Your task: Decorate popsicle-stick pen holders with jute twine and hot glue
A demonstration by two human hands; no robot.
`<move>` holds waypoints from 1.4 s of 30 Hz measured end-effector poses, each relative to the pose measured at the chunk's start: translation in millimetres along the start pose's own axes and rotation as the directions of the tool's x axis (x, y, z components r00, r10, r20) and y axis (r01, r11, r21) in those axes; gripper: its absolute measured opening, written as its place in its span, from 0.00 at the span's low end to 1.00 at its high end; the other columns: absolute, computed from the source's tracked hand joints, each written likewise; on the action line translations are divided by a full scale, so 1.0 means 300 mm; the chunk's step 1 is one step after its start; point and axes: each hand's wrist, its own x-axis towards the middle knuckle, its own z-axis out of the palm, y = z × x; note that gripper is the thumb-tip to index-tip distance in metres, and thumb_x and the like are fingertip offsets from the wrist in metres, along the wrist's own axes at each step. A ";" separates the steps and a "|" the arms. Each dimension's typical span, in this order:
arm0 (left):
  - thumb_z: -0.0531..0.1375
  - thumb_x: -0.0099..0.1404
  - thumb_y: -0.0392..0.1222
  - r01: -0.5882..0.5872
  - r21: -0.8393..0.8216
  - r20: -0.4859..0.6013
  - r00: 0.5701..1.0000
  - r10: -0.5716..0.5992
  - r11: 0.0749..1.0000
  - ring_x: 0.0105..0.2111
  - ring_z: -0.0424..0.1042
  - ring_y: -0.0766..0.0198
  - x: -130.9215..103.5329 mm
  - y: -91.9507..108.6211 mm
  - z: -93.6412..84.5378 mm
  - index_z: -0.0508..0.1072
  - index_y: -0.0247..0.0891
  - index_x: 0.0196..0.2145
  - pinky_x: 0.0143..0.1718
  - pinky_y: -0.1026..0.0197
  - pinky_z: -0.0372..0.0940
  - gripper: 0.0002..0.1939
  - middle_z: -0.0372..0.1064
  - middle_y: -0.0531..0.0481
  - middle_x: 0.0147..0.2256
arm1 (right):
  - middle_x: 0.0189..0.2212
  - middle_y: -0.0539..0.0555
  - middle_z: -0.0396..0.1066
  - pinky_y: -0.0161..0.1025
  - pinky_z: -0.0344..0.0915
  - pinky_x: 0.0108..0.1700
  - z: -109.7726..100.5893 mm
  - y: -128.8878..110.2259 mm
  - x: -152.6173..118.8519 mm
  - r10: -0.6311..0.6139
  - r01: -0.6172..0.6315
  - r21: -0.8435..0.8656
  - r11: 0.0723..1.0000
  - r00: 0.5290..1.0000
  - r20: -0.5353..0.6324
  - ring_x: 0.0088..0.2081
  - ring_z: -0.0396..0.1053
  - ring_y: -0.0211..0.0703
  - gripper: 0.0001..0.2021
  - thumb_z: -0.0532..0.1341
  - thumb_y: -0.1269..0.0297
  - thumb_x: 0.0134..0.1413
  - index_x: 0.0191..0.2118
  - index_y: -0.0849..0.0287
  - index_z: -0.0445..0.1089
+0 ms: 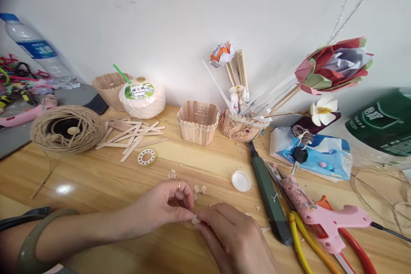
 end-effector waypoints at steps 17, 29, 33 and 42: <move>0.54 0.66 0.32 -0.454 0.792 0.102 0.758 0.645 0.408 0.33 0.68 0.62 -0.013 -0.041 -0.083 0.73 0.34 0.33 0.35 0.59 0.65 0.09 0.71 0.49 0.30 | 0.29 0.52 0.70 0.34 0.67 0.30 0.070 0.057 0.007 0.075 -0.096 -0.228 0.969 0.992 -0.102 0.30 0.71 0.39 0.12 0.51 0.66 0.62 0.33 0.56 0.71; 0.47 0.70 0.35 -0.496 0.867 0.361 0.688 0.629 0.044 0.31 0.67 0.63 -0.009 -0.065 -0.071 0.74 0.34 0.37 0.30 0.64 0.67 0.15 0.72 0.49 0.31 | 0.31 0.53 0.69 0.35 0.65 0.32 0.069 0.065 0.001 -0.036 0.025 -0.207 0.978 0.998 -0.049 0.32 0.68 0.39 0.13 0.49 0.71 0.63 0.40 0.57 0.71; 0.45 0.71 0.34 -0.480 0.876 0.360 0.708 0.608 0.039 0.32 0.68 0.63 -0.007 -0.077 -0.072 0.73 0.35 0.39 0.29 0.64 0.67 0.16 0.72 0.50 0.32 | 0.31 0.54 0.69 0.36 0.65 0.33 0.072 0.072 0.000 -0.054 0.040 -0.189 0.981 0.996 -0.066 0.33 0.67 0.40 0.14 0.47 0.71 0.64 0.41 0.58 0.70; 0.48 0.71 0.36 -0.422 0.905 0.303 0.722 0.622 0.048 0.31 0.68 0.66 0.004 -0.090 -0.054 0.72 0.37 0.31 0.27 0.67 0.65 0.15 0.71 0.54 0.30 | 0.32 0.54 0.69 0.36 0.65 0.33 0.078 0.077 -0.008 -0.053 0.045 -0.157 0.987 0.997 -0.050 0.33 0.67 0.40 0.14 0.47 0.70 0.64 0.39 0.58 0.70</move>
